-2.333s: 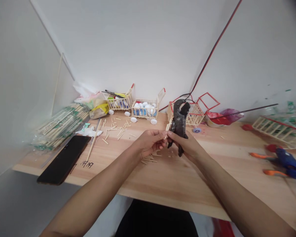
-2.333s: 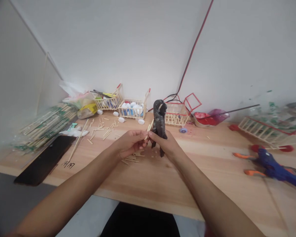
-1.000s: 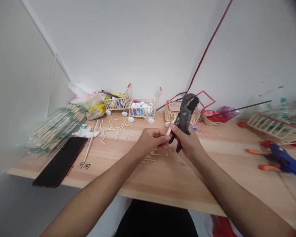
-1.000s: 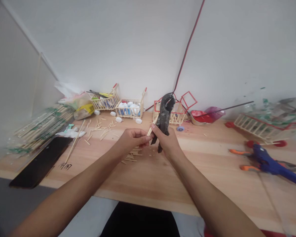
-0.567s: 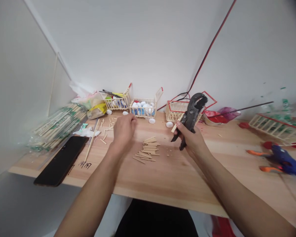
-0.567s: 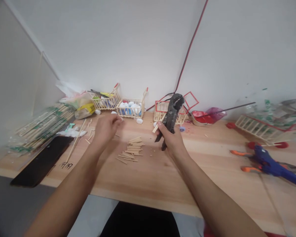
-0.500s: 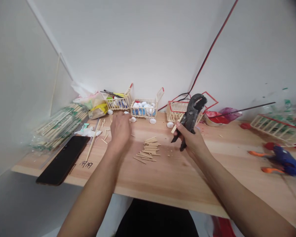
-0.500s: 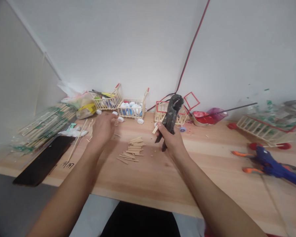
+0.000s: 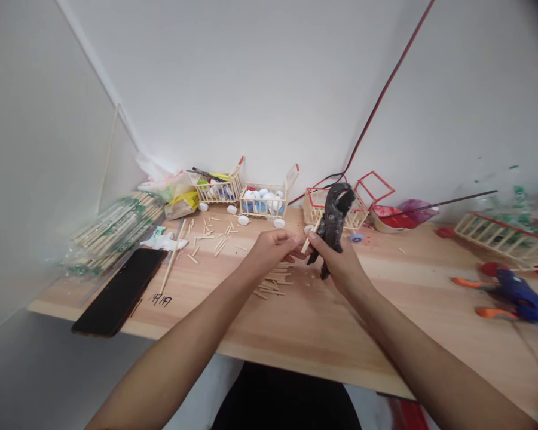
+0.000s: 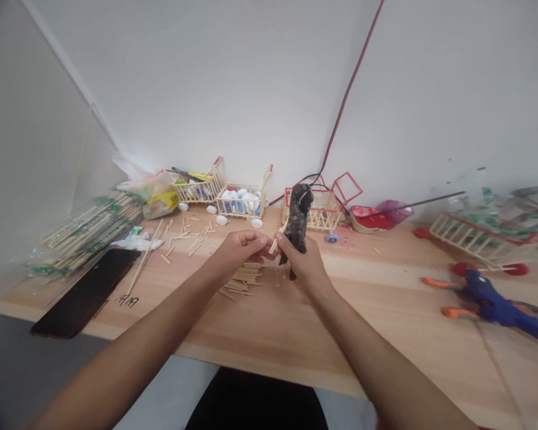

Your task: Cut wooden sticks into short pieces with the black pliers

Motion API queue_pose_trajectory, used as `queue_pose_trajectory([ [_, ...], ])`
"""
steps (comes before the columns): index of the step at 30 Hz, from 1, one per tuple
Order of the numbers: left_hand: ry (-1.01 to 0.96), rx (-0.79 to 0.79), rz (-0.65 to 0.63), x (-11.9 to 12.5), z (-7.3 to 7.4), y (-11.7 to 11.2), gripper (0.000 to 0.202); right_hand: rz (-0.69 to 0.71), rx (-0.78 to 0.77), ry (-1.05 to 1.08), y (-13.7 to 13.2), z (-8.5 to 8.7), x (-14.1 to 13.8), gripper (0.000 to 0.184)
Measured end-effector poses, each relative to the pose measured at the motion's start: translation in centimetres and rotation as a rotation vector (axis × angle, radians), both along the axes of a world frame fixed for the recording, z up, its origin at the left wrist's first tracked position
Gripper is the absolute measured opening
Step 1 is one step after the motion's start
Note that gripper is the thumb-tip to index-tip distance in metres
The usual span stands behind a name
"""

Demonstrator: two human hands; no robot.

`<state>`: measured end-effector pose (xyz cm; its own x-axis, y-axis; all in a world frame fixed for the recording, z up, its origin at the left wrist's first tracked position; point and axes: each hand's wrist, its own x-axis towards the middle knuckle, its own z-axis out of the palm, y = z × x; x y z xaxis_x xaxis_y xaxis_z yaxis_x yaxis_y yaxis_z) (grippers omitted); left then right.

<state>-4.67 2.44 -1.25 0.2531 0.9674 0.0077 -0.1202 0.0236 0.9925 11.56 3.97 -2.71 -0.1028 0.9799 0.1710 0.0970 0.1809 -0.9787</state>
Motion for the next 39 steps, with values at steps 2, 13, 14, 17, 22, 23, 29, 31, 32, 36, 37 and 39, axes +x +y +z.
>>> queue_pose_trajectory([
  [2,0.002,0.009,-0.011,-0.1,-0.2,0.1,0.039,0.008,-0.004,-0.023,0.0,0.0,0.0,0.041],
  [13,0.006,0.033,-0.007,0.2,-0.6,0.0,0.034,-0.031,0.096,-0.319,0.0,0.6,-0.2,0.044],
  [14,0.013,0.041,0.002,-0.1,-0.5,0.0,0.033,-0.019,0.110,-0.350,0.2,0.7,0.0,0.044],
  [17,0.032,0.101,0.111,-1.4,0.2,0.4,0.028,0.047,0.100,-0.424,0.7,1.3,0.8,0.045],
  [22,-0.013,0.210,0.272,-3.8,2.1,0.7,0.026,0.213,0.036,-0.566,1.1,2.4,2.6,0.055],
  [23,-0.013,0.225,0.262,-4.1,2.4,0.6,0.026,0.245,0.034,-0.601,1.0,2.7,2.8,0.056],
  [29,0.104,0.234,0.119,-3.8,2.8,0.1,0.027,0.375,-0.009,-0.723,0.4,4.0,3.3,0.062],
  [31,0.128,0.212,0.102,-3.7,2.7,0.0,0.026,0.377,-0.034,-0.727,0.4,4.1,3.5,0.064],
  [32,0.137,0.203,0.098,-3.7,2.6,0.0,0.025,0.372,-0.048,-0.729,0.5,4.1,3.6,0.065],
  [36,0.170,0.204,0.098,-3.7,2.6,0.0,0.022,0.381,-0.076,-0.708,0.8,3.6,4.1,0.065],
  [37,0.185,0.213,0.100,-3.7,2.6,0.0,0.021,0.395,-0.076,-0.695,0.9,3.5,4.1,0.064],
  [39,0.235,0.239,0.106,-3.6,2.6,0.1,0.018,0.415,-0.074,-0.669,0.9,3.2,4.0,0.062],
])
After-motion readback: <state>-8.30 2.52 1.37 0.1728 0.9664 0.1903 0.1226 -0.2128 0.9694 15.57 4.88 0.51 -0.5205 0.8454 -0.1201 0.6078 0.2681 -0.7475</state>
